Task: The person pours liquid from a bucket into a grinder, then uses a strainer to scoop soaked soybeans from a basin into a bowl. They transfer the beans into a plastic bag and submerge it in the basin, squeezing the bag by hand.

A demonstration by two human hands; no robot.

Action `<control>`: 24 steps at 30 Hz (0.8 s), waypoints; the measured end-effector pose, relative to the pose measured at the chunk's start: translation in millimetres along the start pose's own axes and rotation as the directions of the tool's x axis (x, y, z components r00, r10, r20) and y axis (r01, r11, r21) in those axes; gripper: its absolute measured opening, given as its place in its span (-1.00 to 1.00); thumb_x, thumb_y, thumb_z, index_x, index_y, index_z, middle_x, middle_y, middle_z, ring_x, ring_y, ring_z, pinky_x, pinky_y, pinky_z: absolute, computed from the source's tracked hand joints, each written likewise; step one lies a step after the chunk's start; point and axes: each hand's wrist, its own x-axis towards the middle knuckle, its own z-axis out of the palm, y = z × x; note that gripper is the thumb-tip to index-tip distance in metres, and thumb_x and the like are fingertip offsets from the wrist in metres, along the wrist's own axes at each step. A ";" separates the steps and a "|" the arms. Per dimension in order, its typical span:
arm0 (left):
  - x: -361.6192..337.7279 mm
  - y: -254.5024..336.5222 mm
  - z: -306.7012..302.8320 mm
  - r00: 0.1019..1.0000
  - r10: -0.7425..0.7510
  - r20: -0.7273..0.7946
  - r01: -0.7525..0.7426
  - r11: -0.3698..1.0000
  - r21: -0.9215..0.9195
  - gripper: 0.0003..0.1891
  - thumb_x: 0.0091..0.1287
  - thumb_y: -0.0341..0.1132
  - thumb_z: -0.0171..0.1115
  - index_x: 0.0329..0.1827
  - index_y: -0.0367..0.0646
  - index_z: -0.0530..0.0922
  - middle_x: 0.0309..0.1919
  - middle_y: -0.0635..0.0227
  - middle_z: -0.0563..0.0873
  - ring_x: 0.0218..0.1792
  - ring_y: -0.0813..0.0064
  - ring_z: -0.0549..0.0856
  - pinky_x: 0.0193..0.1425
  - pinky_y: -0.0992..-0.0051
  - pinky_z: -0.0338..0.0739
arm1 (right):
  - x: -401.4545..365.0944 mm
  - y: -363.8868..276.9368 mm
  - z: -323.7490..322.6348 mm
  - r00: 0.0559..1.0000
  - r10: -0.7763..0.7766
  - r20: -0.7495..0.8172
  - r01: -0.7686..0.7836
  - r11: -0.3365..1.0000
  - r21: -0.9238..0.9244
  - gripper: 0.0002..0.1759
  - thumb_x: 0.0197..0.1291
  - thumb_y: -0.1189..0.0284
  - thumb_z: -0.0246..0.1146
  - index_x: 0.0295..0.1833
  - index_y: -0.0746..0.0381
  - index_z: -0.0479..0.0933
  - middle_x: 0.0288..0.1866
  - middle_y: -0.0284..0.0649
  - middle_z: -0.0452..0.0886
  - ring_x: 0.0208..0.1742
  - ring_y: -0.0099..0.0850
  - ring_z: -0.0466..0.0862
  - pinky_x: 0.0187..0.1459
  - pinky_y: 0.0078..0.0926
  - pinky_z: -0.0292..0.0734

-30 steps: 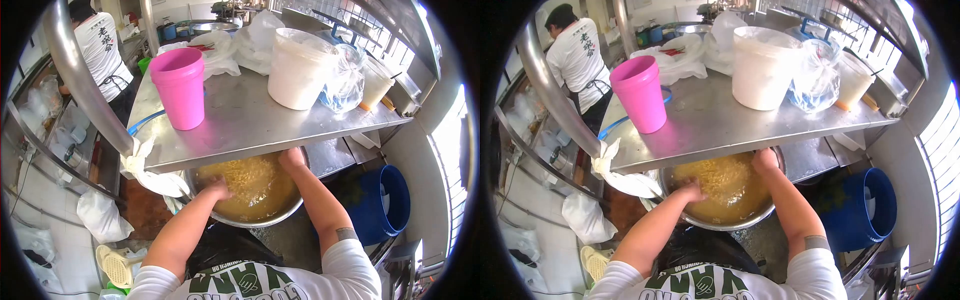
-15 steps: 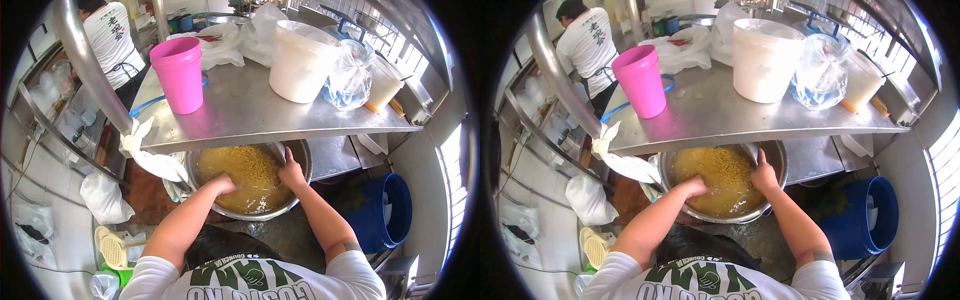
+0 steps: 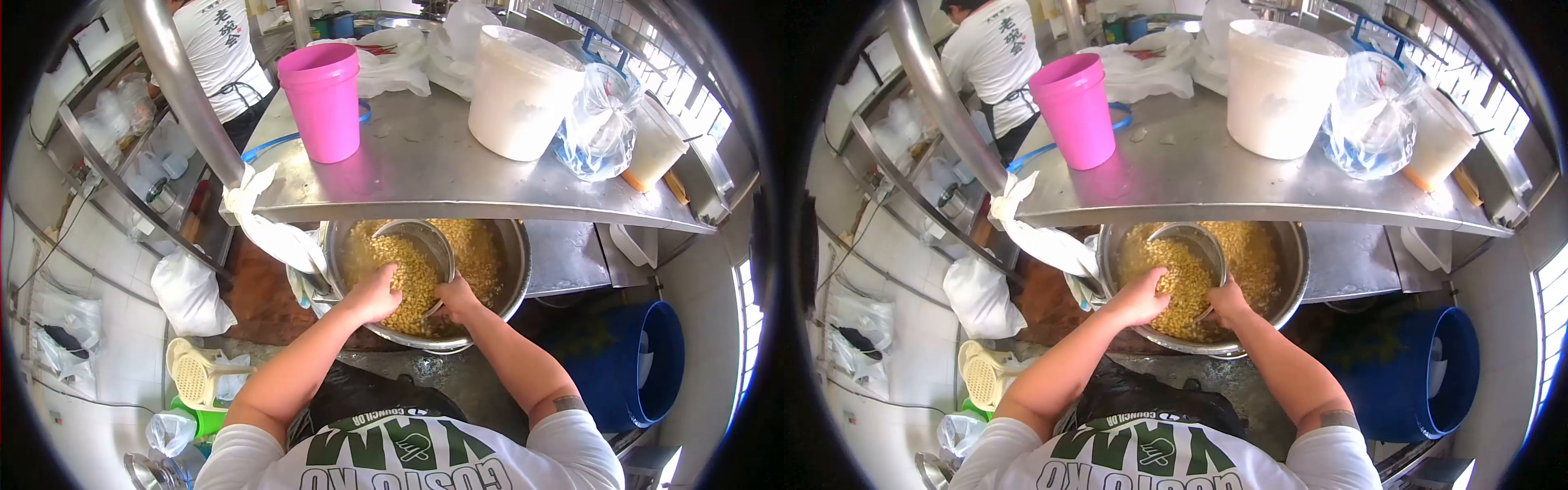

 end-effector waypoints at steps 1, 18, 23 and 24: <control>-6.6 -11.1 8.7 0.969 0.193 -0.152 -0.171 0.974 0.145 -0.33 0.48 -0.29 0.27 0.61 -0.34 0.33 0.28 -0.21 0.65 0.19 -0.06 0.72 0.34 0.15 0.57 | 0.9 2.0 3.1 0.995 0.058 0.077 -0.072 0.977 0.198 -0.30 0.28 0.64 0.13 0.58 0.24 0.29 0.16 0.09 0.67 0.05 0.11 0.81 -0.10 0.16 0.87; -182.6 -37.4 -10.4 0.818 0.018 -0.576 -0.168 0.964 -0.209 -0.77 0.49 -0.32 0.35 0.04 -0.31 0.69 -0.20 0.02 0.80 -0.22 0.10 0.81 -0.11 0.23 0.68 | -27.5 -4.4 -20.4 0.963 0.218 0.157 -0.269 0.779 0.567 -0.42 0.28 0.76 -0.04 0.45 0.54 0.25 0.37 0.24 0.47 0.33 0.34 0.58 0.22 0.51 0.73; -275.9 -84.4 -13.2 0.781 -0.172 -0.600 -0.022 0.953 -0.302 -0.77 0.52 -0.30 0.33 0.02 -0.32 0.71 -0.26 0.14 0.79 -0.30 0.42 0.75 -0.15 0.37 0.64 | -62.3 11.0 -39.9 0.992 0.073 0.098 -0.114 0.850 0.515 -0.50 0.21 0.71 0.08 0.30 0.44 0.42 0.32 0.11 0.53 0.32 0.17 0.62 0.24 0.46 0.68; -297.3 -100.1 -11.4 0.768 -0.179 -0.615 -0.010 0.957 -0.291 -0.77 0.52 -0.29 0.32 0.01 -0.30 0.72 -0.27 0.13 0.79 -0.31 0.37 0.75 -0.15 0.36 0.64 | -65.5 18.7 -40.5 0.994 0.083 0.076 -0.110 0.860 0.498 -0.50 0.20 0.68 0.11 0.30 0.41 0.44 0.32 0.08 0.55 0.32 0.13 0.62 0.26 0.41 0.67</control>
